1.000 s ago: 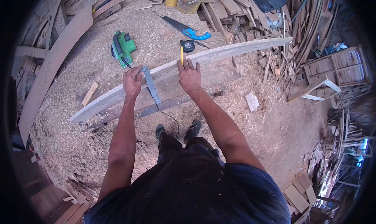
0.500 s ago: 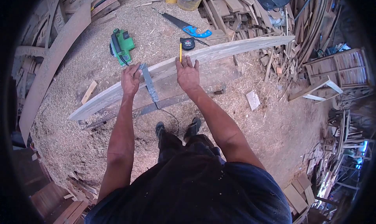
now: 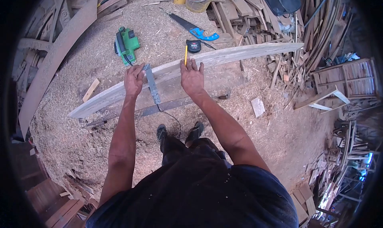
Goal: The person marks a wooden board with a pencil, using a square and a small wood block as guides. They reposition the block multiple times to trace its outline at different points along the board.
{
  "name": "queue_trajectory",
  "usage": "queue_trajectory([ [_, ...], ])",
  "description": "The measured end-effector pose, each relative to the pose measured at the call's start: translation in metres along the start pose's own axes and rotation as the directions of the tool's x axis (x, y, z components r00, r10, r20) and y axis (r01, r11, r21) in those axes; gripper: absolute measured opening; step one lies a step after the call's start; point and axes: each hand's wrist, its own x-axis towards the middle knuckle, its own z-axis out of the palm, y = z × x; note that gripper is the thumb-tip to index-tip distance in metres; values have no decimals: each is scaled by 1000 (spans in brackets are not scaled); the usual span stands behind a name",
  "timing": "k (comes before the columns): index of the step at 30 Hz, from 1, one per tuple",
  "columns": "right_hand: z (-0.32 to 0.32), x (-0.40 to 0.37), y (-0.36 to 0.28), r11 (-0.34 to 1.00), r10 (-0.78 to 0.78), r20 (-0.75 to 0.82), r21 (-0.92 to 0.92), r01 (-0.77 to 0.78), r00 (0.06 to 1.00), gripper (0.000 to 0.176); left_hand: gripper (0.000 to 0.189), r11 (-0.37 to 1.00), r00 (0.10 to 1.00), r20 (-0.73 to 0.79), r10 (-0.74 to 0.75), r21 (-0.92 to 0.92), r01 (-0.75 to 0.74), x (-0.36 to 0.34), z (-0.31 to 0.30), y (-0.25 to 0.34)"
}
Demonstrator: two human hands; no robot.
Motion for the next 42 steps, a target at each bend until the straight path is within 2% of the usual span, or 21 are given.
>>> queue_trajectory([
  [3, -17, -8, -16, 994, -47, -35, 96, 50, 998, 54, 39, 1000, 1000, -9, 17, -1, -17, -1, -1, -1],
  [6, -11, -20, -44, 924, -168, -80, 334, 185, 983, 51, 39, 1000, 1000, -20, 21, 24, -20, -8, -3, 4],
  [9, -13, -24, -59, 843, -208, -59, 496, 210, 976, 52, 39, 999, 999, -28, 23, 42, -22, -11, -3, 5],
  [12, -29, -25, -60, 773, -315, -19, 574, 268, 949, 52, 38, 997, 999, -40, 31, 66, -28, -13, -2, 7],
  [15, -92, -30, -50, 842, -370, 274, 503, 195, 888, 48, 38, 997, 998, -51, 48, 62, -45, -14, -3, 9],
  [18, -131, -29, -31, 838, -336, 389, 539, 83, 858, 41, 37, 996, 996, -60, 66, 63, -62, -19, -2, 9],
  [20, -90, -18, 4, 899, -285, 108, 374, 227, 952, 36, 37, 995, 994, -71, 78, 59, -74, -19, -1, 7],
  [22, -46, 12, 53, 952, -277, -159, 89, 294, 947, 40, 36, 995, 994, -77, 76, 77, -70, -24, -5, 15],
  [24, -24, 26, 92, 962, -269, -242, -30, 270, 932, 48, 38, 995, 994, -77, 75, 75, -69, -27, -4, 16],
  [26, -14, 35, 119, 977, -212, 41, 22, 211, 976, 52, 41, 997, 995, -72, 72, 24, -70, -31, -7, 21],
  [28, 24, 45, 142, 956, -211, -76, 190, 222, 975, 51, 46, 995, 988, -126, 89, -26, -93, -36, 2, 15],
  [30, 14, 49, 139, 952, -177, 38, 259, 161, 983, 48, 50, 992, 987, -118, 112, 65, -105, -34, -6, 17],
  [32, 10, 48, 125, 967, -144, 37, 218, 132, 989, 48, 55, 995, 985, -139, 102, 37, -98, -32, -26, 25],
  [33, 24, 43, 125, 948, -192, -69, 246, 203, 979, 49, 55, 996, 989, -127, 79, -29, -83, -33, -27, 16],
  [34, 39, 38, 128, 931, -217, -179, 256, 259, 960, 50, 54, 997, 985, -159, 63, 46, -57, -35, -24, 4],
  [35, 36, 33, 111, 913, -182, -156, 340, 226, 971, 54, 51, 994, 993, -115, 26, 106, -13, -37, -41, 2],
  [36, 44, 28, 94, 915, -167, -204, 332, 228, 965, 55, 51, 994, 981, -177, 77, 91, -62, -36, -49, -15],
  [37, 52, 25, 74, 893, -156, -224, 384, 234, 962, 54, 50, 993, 981, -180, 65, 107, -46, -38, -62, -28],
  [39, 43, 27, 16, 900, -158, -225, 368, 234, 961, 50, 45, 989, 967, -245, 72, 144, -37, -37, -97, -55],
  [42, 46, 32, -66, 885, -171, -248, 386, 259, 954, 45, 42, 984, 989, -150, 12, 175, 15, -33, -150, -101],
])
